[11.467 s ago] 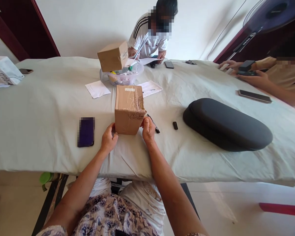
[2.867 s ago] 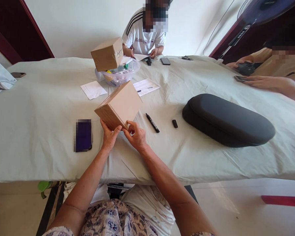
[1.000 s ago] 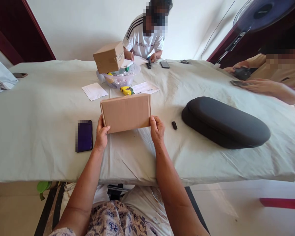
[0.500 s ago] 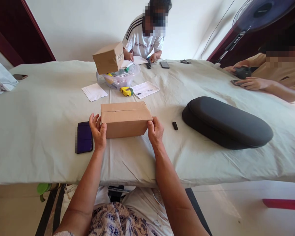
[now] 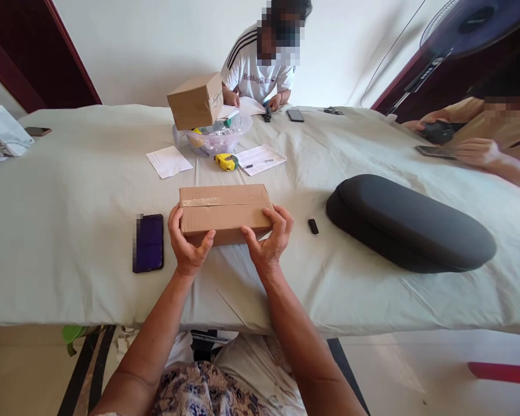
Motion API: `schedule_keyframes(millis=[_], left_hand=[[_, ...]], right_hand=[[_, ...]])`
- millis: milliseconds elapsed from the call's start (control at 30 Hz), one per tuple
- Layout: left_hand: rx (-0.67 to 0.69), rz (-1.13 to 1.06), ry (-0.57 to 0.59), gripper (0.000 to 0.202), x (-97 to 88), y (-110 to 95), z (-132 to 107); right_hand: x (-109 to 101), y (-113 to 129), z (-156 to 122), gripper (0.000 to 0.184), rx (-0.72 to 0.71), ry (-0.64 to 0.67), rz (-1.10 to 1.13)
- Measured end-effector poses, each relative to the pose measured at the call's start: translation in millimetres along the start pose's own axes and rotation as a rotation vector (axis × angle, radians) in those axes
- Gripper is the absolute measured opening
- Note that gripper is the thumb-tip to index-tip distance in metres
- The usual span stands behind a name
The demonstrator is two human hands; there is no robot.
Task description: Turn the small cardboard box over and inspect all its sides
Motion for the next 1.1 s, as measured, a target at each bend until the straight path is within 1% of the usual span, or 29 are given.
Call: schedule_keyframes(millis=[67, 133, 200, 300, 367, 433, 567, 633, 733, 800, 900, 1000, 1100], left_hand=[[-0.022, 0.076, -0.055, 0.088, 1.2, -3.0, -2.0], [-0.047, 0.130, -0.071, 0.094, 2.3, -6.4, -2.9], [-0.051, 0.141, -0.060, 0.091, 3.5, -10.3, -2.8], [-0.081, 0.108, -0.045, 0.079, 5.0, -15.8, -2.3], [-0.124, 0.089, -0.044, 0.075, 5.5, -18.2, -2.5], [-0.145, 0.079, -0.045, 0.073, 5.8, -19.6, -3.1], [-0.145, 0.023, -0.027, 0.064, 5.6, -19.4, -4.5], [-0.160, -0.015, -0.016, 0.059, 5.3, -18.0, -5.0], [-0.196, -0.054, -0.009, 0.056, 5.0, -14.7, -5.5], [-0.211, -0.077, -0.003, 0.056, 4.9, -12.3, -5.6], [-0.230, -0.108, -0.008, 0.059, 5.1, -9.2, -5.0], [-0.277, -0.170, -0.017, 0.068, 5.9, -6.2, -4.1], [-0.325, -0.220, -0.020, 0.076, 6.9, -1.3, -3.3]], right_hand=[[1.6, 3.5, -2.4, 0.060, -0.005, 0.021, -0.016], [3.5, 6.4, -4.0, 0.067, -0.004, 0.045, -0.035], [5.2, 9.3, -5.0, 0.072, 0.009, 0.051, -0.058], [6.6, 14.2, -5.4, 0.074, 0.061, 0.045, -0.087], [5.9, 17.1, -5.1, 0.070, 0.100, 0.050, -0.094], [3.7, 18.5, -4.1, 0.063, 0.127, 0.059, -0.073], [-2.9, 15.1, -0.2, 0.032, 0.183, 0.069, 0.085], [-4.9, 10.9, 1.9, 0.025, 0.233, 0.061, 0.187], [-5.0, 4.3, 3.9, 0.028, 0.332, 0.018, 0.302], [-3.6, 0.9, 4.5, 0.031, 0.372, -0.012, 0.346], [-0.1, -3.1, 5.0, 0.032, 0.356, -0.032, 0.366], [4.2, -8.2, 4.8, 0.035, 0.315, -0.033, 0.362], [7.5, -14.8, 4.4, 0.039, 0.331, -0.029, 0.374]])
Point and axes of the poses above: each hand's wrist, its own z-axis towards the middle knuckle, its own x-axis out of the palm, y = z × x, the point moved 1 cm from there along z, towards the middle knuckle, and after that the axes turned 7 degrees about y, right-handed, at the moved point
